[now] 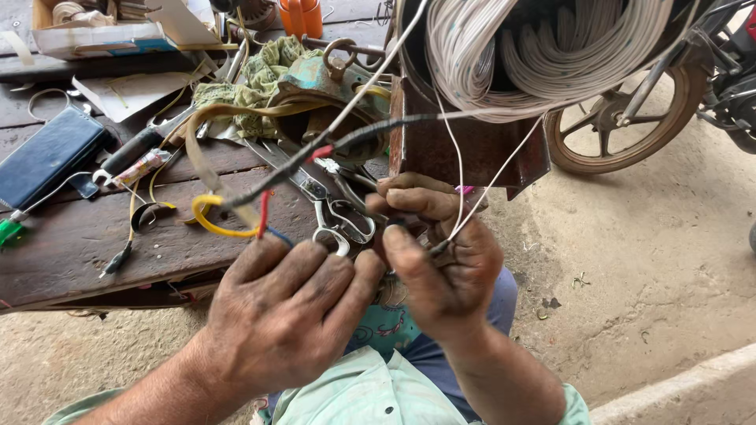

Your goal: The person sits at a cluttered workbench and repairs a bundle of wires. They strip insulation, twist exposed strands, and wrap connections with black and yellow electrical tape. The person uses pliers and scissors to cut and adjust the wires.

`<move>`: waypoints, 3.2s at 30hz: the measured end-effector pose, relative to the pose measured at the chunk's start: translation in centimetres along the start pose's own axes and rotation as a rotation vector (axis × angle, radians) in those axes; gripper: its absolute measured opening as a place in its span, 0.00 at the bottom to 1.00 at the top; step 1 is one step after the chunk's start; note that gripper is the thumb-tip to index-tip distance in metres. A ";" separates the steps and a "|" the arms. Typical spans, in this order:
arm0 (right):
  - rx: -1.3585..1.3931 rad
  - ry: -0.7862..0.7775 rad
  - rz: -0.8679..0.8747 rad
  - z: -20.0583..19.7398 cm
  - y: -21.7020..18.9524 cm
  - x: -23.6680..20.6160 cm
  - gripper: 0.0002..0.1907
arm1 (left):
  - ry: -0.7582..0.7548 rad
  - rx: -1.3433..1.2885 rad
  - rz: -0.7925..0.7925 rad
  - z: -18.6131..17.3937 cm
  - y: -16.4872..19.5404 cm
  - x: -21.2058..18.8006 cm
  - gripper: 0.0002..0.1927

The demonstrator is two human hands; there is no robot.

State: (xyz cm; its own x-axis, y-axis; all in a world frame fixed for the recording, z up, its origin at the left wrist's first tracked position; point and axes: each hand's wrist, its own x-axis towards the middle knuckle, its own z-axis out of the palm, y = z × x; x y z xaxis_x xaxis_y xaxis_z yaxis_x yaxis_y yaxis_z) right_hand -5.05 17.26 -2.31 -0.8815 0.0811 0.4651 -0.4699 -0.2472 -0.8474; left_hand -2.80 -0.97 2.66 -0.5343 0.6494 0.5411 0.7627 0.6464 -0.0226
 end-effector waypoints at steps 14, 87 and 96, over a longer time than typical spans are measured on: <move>-0.352 -0.710 -0.330 -7.4 0.1 3.8 0.15 | -0.266 -0.560 -0.288 -0.3 -1.1 3.3 0.07; -0.148 -0.821 -0.236 -9.0 -0.1 5.0 0.15 | -0.206 -0.578 -0.355 0.9 0.1 3.3 0.11; 0.446 -0.580 0.311 -9.0 1.4 2.0 0.11 | 0.126 -0.114 -0.039 2.0 -0.2 2.9 0.15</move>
State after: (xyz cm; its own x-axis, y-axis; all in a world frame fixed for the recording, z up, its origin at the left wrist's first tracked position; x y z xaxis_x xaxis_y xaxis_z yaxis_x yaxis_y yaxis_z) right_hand -7.90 25.74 -4.81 -0.7469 -0.5409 0.3867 -0.0350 -0.5488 -0.8352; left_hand -5.18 1.58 2.56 -0.5199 0.5644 0.6413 0.7825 0.6158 0.0924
